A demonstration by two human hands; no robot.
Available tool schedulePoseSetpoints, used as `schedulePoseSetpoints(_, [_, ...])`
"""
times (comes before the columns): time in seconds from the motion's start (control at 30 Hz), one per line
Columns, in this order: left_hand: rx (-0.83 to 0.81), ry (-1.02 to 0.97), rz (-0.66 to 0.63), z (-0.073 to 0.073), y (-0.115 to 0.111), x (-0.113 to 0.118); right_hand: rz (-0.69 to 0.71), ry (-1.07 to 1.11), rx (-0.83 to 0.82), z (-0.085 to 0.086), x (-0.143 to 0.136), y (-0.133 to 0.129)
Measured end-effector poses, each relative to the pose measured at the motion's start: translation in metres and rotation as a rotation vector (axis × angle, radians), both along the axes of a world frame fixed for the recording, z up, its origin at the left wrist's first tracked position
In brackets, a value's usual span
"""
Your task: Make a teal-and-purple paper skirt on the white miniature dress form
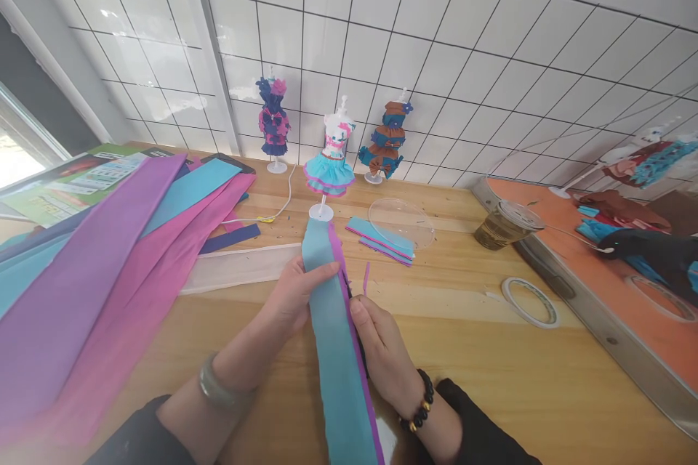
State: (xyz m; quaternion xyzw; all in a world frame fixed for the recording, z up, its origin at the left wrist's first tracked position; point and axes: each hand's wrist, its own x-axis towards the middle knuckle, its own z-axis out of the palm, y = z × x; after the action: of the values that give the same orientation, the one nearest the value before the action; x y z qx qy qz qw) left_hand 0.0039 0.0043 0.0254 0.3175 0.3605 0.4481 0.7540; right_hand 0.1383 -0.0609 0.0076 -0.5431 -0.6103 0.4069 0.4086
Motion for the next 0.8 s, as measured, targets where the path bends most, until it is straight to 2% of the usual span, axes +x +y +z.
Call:
schedulePoseSetpoints(0.2, [0.116, 0.031, 0.011, 0.0017, -0.0034, -0.0008, 0.021, 0.035, -0.004, 0.0007, 0.0006, -0.0005])
schedulePoseSetpoints(0.8, [0.234, 0.133, 0.031, -0.0023, 0.0008, -0.0042, 0.013, 0.127, -0.026, -0.0001, 0.0016, 0.0006])
